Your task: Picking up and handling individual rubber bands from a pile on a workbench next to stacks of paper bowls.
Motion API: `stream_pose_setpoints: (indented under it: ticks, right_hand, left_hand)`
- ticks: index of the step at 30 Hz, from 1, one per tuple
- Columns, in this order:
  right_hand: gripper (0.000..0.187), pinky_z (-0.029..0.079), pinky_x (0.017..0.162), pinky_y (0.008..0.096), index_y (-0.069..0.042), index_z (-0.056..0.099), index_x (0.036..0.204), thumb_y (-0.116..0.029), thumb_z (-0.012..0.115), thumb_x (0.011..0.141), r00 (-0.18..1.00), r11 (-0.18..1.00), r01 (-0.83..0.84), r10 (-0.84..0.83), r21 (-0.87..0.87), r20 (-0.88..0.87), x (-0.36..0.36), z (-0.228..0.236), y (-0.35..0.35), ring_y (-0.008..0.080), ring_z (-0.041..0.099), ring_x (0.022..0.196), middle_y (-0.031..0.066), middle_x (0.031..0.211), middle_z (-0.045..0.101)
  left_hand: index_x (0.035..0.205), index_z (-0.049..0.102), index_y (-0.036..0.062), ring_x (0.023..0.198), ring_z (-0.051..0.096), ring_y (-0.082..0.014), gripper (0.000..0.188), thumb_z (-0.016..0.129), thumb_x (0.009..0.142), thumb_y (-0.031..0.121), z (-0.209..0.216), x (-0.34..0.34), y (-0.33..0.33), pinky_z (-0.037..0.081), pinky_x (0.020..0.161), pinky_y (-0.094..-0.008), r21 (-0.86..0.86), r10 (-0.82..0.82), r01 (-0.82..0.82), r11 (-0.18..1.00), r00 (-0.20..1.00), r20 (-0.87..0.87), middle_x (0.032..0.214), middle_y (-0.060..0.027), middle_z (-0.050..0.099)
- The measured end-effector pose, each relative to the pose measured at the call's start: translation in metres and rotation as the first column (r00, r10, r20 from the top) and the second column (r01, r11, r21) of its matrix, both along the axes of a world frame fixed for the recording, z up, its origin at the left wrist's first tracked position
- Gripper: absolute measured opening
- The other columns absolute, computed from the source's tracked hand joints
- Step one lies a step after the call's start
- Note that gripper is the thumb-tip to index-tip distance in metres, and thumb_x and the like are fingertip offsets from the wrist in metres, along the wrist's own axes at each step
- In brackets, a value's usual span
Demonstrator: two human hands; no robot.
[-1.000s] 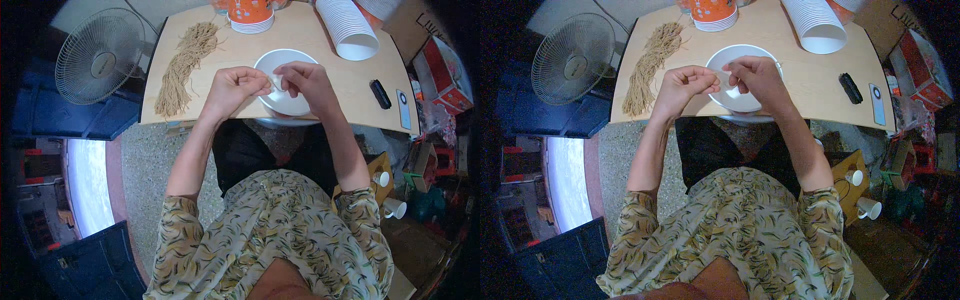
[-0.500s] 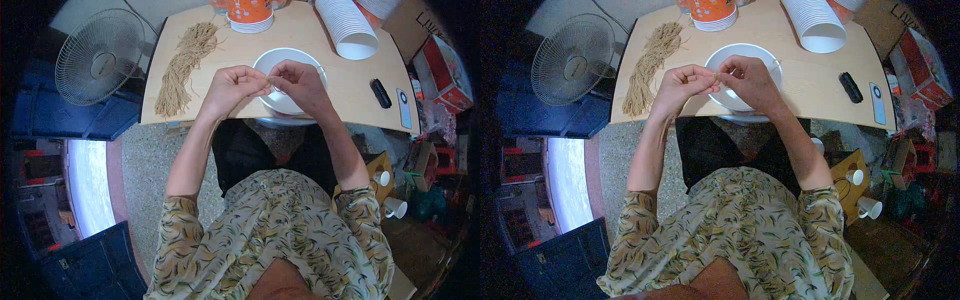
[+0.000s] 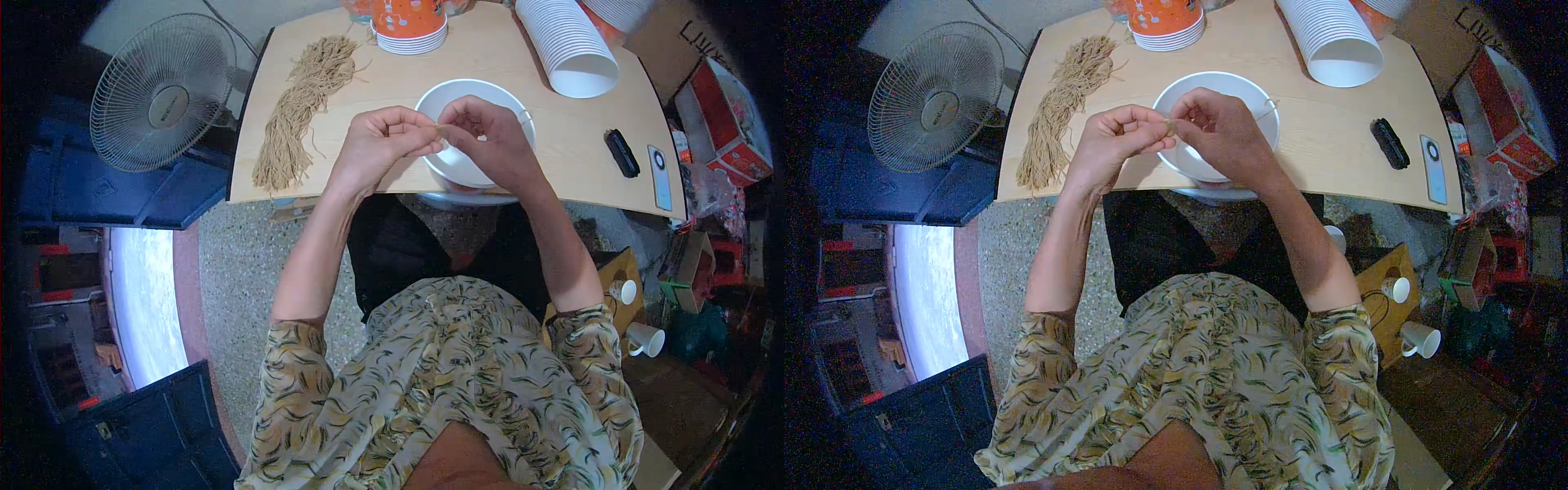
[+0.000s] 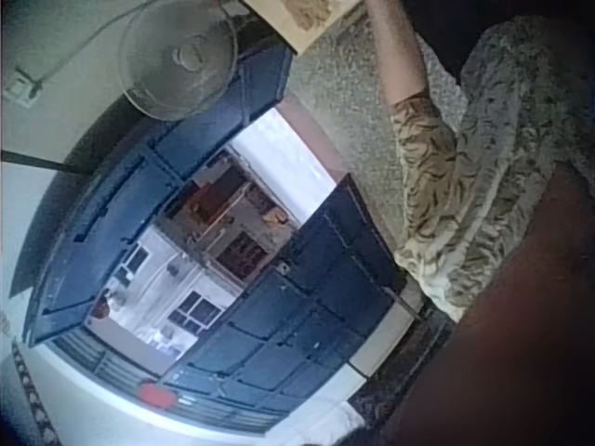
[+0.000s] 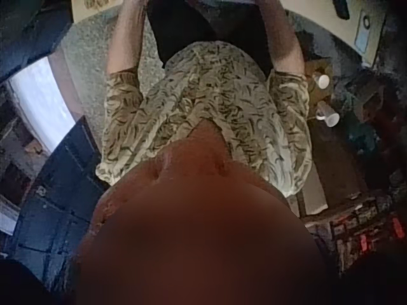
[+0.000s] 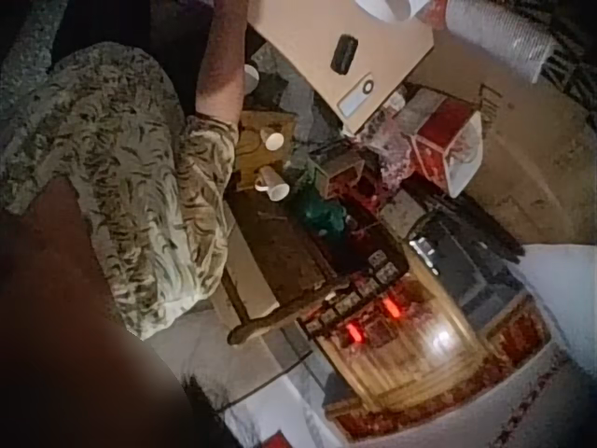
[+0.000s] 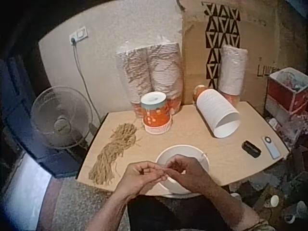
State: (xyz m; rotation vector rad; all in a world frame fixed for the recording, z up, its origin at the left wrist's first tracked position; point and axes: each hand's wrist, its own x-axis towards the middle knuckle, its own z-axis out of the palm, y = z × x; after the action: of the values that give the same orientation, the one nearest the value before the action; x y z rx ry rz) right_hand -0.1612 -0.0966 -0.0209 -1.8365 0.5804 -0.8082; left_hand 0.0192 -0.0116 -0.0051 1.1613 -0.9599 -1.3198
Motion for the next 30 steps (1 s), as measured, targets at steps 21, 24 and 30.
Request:
stream_pose_setpoints:
  ticks: [21,24,30]
  right_hand:
    - [0.012,0.051,0.071,0.0251,0.002,0.063,0.097,-0.008,0.063,0.091,0.993,0.992,-0.118,0.118,0.052,0.012,-0.01,0.009,-0.004,0.0092,0.06,0.075,0.0045,0.081,0.066]
    - [0.01,0.05,0.069,0.0231,0.003,0.062,0.098,-0.006,0.061,0.092,0.991,0.969,-0.132,0.129,0.209,0.03,-0.006,0.012,-0.002,0.0074,0.059,0.075,0.0035,0.081,0.065]
    - [0.008,0.05,0.069,0.0224,0.002,0.061,0.097,-0.003,0.06,0.092,0.975,0.959,-0.219,0.21,0.182,0.067,-0.006,0.011,-0.005,0.0073,0.059,0.075,0.0031,0.08,0.063]
  left_hand:
    - [0.097,0.064,-0.0054,0.08,0.071,-0.0166,0.014,0.07,0.084,-0.003,-0.007,-0.004,0.0,0.058,0.075,-0.0251,-0.11,0.041,-0.041,0.993,0.999,-0.003,0.086,-0.0137,0.071]
    - [0.097,0.065,-0.0052,0.08,0.07,-0.0158,0.014,0.07,0.084,-0.003,-0.008,-0.004,0.0,0.058,0.074,-0.0246,-0.122,0.043,-0.042,0.992,0.999,0.012,0.086,-0.013,0.071]
    - [0.095,0.066,-0.0054,0.079,0.07,-0.0139,0.012,0.069,0.084,-0.004,-0.004,-0.003,0.0,0.058,0.073,-0.0231,-0.162,0.031,-0.019,0.987,0.997,0.074,0.086,-0.0118,0.071]
